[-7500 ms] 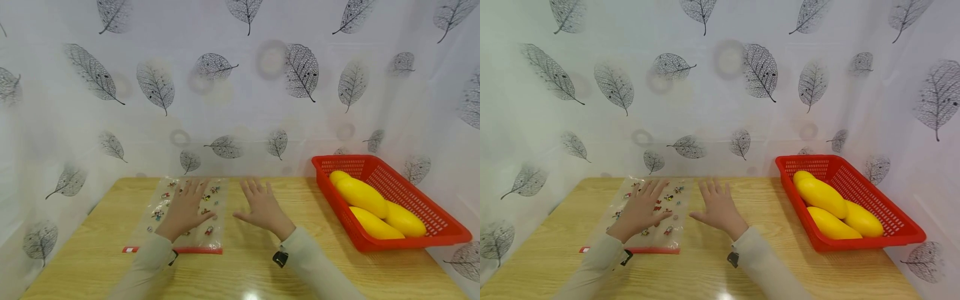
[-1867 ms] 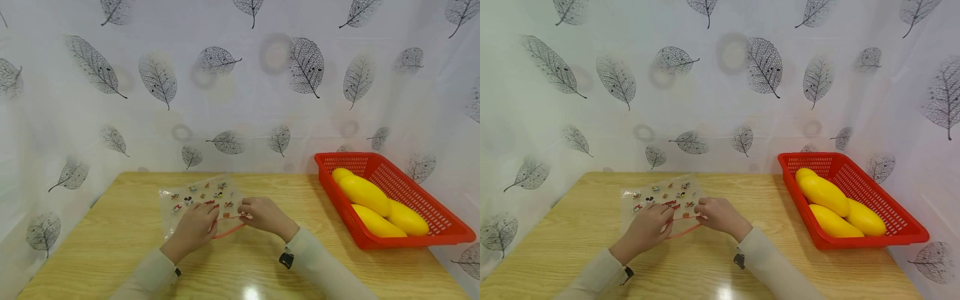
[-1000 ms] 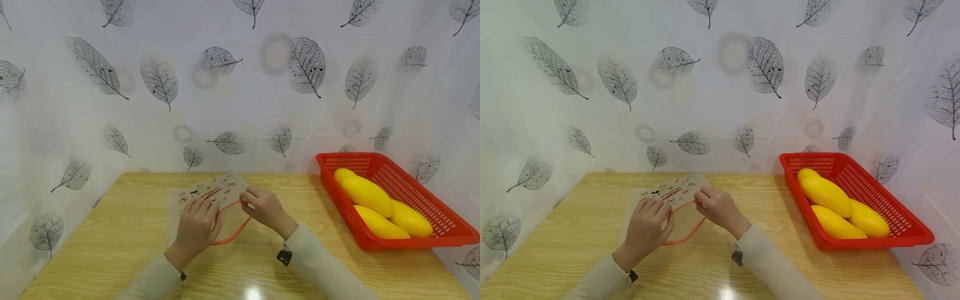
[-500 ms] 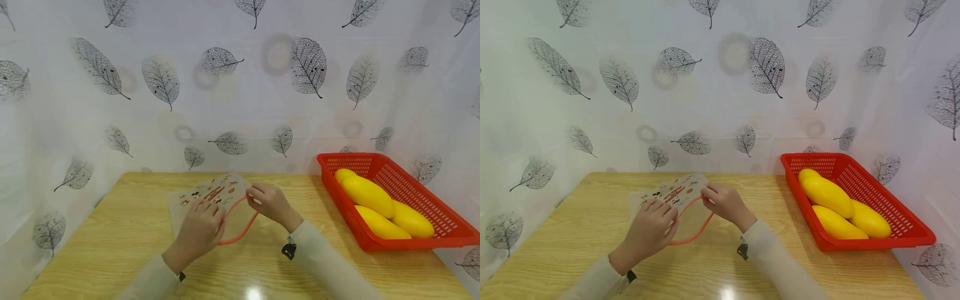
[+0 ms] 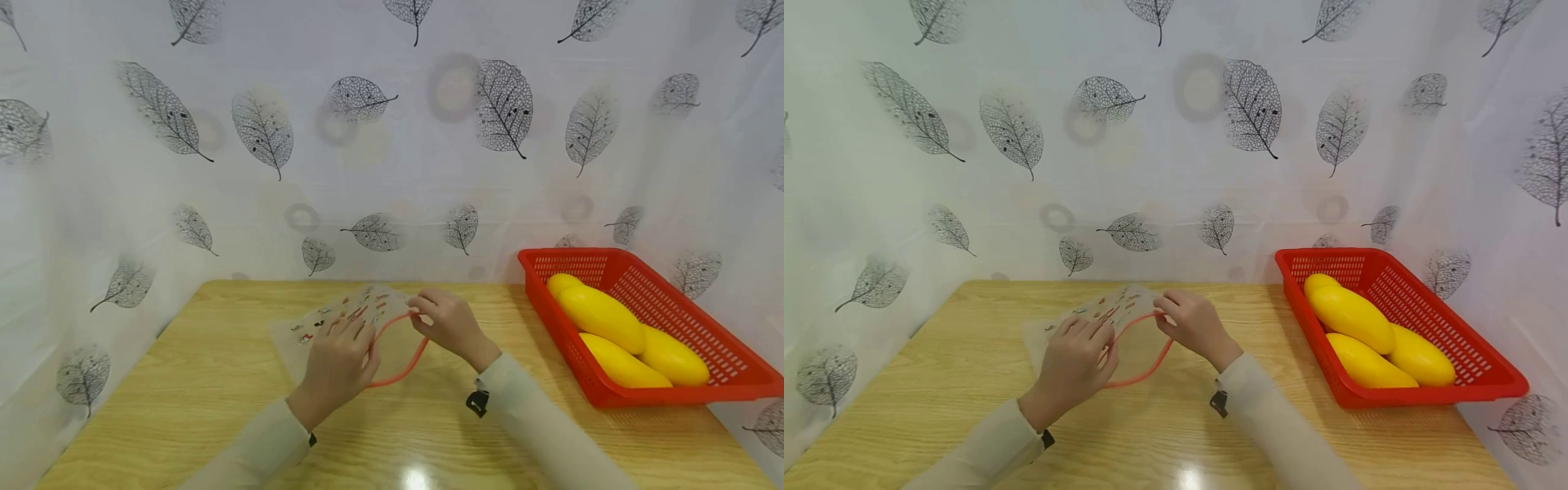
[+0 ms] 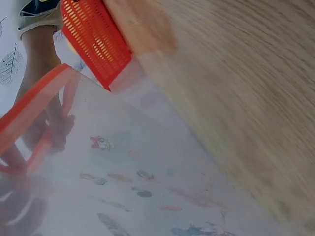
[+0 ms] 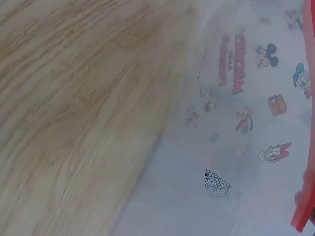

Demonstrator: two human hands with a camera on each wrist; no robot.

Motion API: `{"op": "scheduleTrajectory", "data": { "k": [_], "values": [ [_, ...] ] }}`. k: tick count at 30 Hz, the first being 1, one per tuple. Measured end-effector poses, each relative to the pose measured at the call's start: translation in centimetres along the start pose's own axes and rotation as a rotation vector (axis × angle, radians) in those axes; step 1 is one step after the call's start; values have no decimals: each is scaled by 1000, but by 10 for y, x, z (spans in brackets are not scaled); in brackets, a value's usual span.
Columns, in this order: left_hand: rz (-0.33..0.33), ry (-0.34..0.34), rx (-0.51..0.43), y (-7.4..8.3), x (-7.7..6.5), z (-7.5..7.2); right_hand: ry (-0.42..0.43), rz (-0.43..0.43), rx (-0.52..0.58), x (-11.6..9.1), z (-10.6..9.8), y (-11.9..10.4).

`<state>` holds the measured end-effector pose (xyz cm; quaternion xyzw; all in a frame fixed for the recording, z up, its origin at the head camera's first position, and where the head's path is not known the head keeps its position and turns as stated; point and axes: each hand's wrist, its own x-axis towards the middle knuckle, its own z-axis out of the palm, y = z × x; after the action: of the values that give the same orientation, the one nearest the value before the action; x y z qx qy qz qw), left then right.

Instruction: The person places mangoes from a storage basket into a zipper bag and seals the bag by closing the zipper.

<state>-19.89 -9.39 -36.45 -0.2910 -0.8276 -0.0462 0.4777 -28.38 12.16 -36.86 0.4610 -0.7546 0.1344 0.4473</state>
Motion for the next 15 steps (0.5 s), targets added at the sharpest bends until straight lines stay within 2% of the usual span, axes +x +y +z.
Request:
{"op": "scheduleTrajectory", "data": {
  "k": [8, 11, 15],
  "values": [
    [-95, 41, 10, 9, 12, 5, 25, 20, 15, -5, -21, -8],
    [-111, 40, 12, 12, 15, 8, 20, -24, 40, -10, -30, -15],
    [-123, 33, 14, 14, 16, 9, -26, -139, 68, -18, -37, -25]
  ]
}}
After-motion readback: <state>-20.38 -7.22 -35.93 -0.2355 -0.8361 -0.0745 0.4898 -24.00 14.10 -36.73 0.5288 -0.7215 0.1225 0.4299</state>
